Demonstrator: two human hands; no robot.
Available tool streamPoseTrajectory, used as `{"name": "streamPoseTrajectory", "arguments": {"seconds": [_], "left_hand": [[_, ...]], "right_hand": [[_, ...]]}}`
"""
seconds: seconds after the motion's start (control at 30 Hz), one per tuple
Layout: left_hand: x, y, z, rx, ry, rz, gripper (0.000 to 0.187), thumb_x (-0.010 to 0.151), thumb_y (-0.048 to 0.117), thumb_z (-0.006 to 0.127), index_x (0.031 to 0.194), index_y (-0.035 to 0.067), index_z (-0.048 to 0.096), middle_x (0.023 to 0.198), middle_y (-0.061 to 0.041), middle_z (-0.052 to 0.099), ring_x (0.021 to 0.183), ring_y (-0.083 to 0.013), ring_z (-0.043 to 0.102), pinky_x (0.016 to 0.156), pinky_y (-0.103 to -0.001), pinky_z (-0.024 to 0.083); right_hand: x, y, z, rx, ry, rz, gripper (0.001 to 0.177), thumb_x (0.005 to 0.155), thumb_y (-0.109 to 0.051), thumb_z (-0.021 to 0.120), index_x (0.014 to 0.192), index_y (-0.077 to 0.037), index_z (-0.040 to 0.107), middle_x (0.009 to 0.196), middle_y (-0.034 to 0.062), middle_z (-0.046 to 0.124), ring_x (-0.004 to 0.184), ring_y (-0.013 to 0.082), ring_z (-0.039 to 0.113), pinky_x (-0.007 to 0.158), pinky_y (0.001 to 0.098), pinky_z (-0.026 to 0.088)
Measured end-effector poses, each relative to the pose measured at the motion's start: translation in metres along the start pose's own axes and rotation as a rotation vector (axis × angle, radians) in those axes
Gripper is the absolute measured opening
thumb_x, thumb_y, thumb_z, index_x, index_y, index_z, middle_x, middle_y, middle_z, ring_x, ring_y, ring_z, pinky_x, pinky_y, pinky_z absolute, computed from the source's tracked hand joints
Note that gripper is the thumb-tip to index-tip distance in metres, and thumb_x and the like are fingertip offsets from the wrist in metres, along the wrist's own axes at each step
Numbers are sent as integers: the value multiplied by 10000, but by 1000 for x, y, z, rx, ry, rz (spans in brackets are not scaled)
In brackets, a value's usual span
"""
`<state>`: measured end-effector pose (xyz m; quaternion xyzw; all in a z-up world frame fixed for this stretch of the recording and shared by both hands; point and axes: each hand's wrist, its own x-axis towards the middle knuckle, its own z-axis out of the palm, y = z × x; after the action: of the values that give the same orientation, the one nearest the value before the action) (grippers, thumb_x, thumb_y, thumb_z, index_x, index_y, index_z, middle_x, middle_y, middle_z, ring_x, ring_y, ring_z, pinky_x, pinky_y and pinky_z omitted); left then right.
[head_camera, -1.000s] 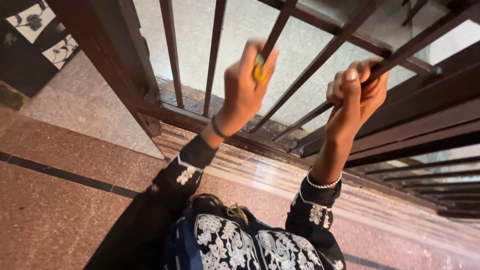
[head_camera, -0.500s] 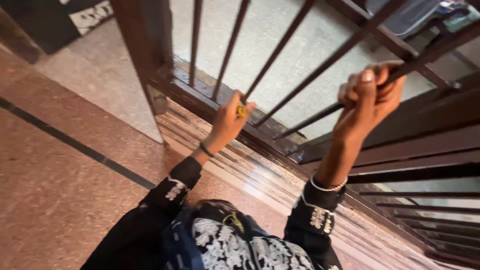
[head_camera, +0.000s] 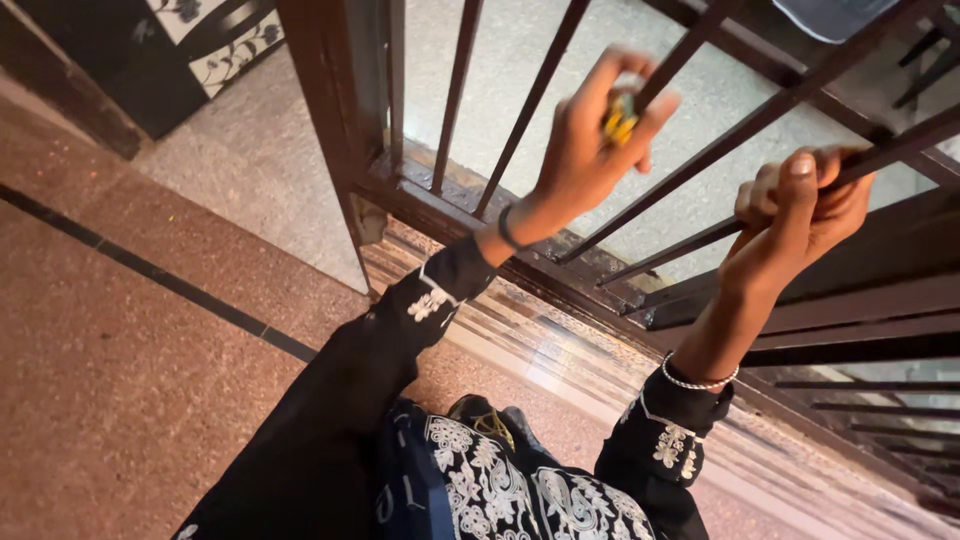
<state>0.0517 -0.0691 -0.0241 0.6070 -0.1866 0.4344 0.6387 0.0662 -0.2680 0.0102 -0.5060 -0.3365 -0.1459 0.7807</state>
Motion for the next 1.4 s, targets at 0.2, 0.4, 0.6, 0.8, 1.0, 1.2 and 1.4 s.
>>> {"name": "streamPoseTrajectory", "arguments": {"seconds": [0.2, 0.4, 0.6, 0.8, 1.0, 1.2, 1.4], "left_hand": [[10, 13, -10, 294, -69, 74, 197, 1105, 199, 585, 1242, 83, 503, 632, 50, 494, 489, -57, 531, 417, -248, 321], [-27, -4, -20, 351, -104, -56, 118, 1100, 188, 587, 1156, 96, 539, 628, 2, 525, 489, -108, 546, 397, -257, 368], [-85, -21, -46, 470, -112, -143, 179, 1059, 190, 657, 1072, 64, 531, 648, -97, 583, 610, -280, 675, 508, -401, 455], [-124, -37, -65, 502, -155, -197, 163, 1043, 211, 640, 1047, 68, 561, 665, -104, 615, 603, -294, 682, 531, -408, 474], [-126, -38, -70, 405, -205, -181, 247, 1084, 277, 634, 995, 72, 529, 760, -88, 661, 668, -243, 671, 573, -374, 485], [-106, -42, -65, -1, -246, -510, 239, 1028, 276, 669, 930, 84, 566, 686, 16, 565, 546, -58, 598, 473, -239, 477], [-37, -11, -46, -263, -332, -267, 199, 978, 232, 694, 1039, 67, 600, 663, 5, 599, 506, -64, 592, 424, -214, 485]], "right_hand": [[-1, -2, 9, 53, 56, 28, 246, 1167, -27, 603, 1021, -90, 416, 781, -9, 386, 539, 31, 279, 468, 200, 207], [0, -3, 12, 63, 67, 28, 219, 1140, -37, 599, 1030, -89, 417, 754, -30, 361, 518, 20, 257, 455, 191, 189], [2, -1, 7, 46, 40, 29, 195, 1146, -37, 593, 1068, -89, 422, 779, -15, 394, 523, 23, 281, 455, 189, 209], [2, -5, 3, 4, 0, 41, 218, 1156, -23, 593, 1052, -86, 412, 831, -2, 412, 563, 37, 317, 482, 201, 231], [1, -7, 0, 10, -62, 52, 239, 1178, -4, 587, 1056, -92, 400, 822, -12, 384, 558, 28, 288, 495, 197, 231], [-1, -12, 2, -28, -67, 64, 245, 1186, -16, 600, 1060, -95, 404, 849, -12, 389, 589, 35, 291, 515, 204, 238], [1, -11, 8, -25, -57, 41, 223, 1165, -33, 594, 1051, -103, 415, 835, -15, 404, 572, 28, 305, 499, 202, 243]]}}
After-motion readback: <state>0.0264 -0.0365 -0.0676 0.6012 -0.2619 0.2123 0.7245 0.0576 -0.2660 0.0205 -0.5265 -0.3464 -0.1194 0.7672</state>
